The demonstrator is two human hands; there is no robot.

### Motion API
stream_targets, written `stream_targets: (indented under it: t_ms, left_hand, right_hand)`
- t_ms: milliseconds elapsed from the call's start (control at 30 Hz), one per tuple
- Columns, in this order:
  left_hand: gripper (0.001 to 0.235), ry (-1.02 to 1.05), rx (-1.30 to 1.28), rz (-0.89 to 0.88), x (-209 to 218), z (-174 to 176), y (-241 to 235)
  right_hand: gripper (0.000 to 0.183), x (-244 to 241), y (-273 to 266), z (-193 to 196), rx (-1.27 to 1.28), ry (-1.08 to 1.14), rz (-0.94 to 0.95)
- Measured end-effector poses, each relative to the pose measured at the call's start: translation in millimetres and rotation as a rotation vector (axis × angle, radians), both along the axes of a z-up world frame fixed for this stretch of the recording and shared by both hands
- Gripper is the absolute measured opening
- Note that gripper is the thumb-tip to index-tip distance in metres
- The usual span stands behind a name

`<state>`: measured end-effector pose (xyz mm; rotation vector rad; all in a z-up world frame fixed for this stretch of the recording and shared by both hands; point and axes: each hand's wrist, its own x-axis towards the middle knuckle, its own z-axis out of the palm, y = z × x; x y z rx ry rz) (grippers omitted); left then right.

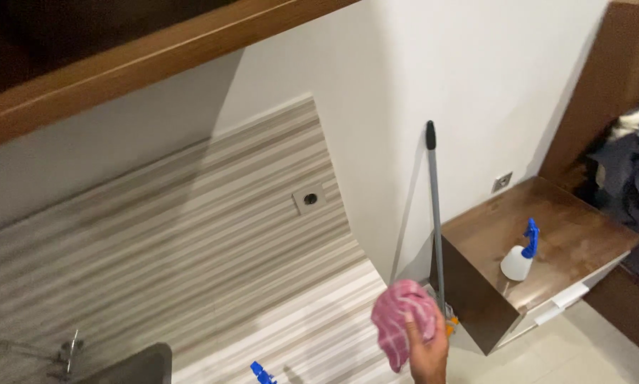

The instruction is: Cleaning the sink, countertop, and surrounding wall area using a spray bottle and a rag.

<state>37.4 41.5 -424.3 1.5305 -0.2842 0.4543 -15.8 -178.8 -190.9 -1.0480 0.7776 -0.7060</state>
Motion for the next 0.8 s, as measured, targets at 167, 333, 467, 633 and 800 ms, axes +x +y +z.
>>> stream_targets:
  t_ms: [167,333,467,633,800]
  left_hand:
    - [0.093,0.014,-0.158,-0.076,12.9,66.6,-103.6]
    - [0.091,-0.093,-0.631,-0.144,38.4,84.5,-159.1]
    - [0.085,-0.049,-0.581,-0.024,56.8,63.4,-167.6]
    - [0.072,0.599,-1.161,0.057,56.5,256.2,-161.7]
    - [0.074,0.26,-1.349,0.028,121.1,348.5,-134.8]
  right_hand:
    - [0.087,7.1,8.5,-24.9,-0.396,-0.389,0.479]
    - [0.069,25.0,-42.9,-41.4,-0.967,-0.016,0.816]
    - [0.06,14.1,-59.4,46.3,-0.785,-0.132,1.017]
    - [0.057,42.6,-89.7,109.3,-1.313,-0.118,0.905]
    - [0.088,145.4,-155.9,223.8,-1.917,-0.079,0.57]
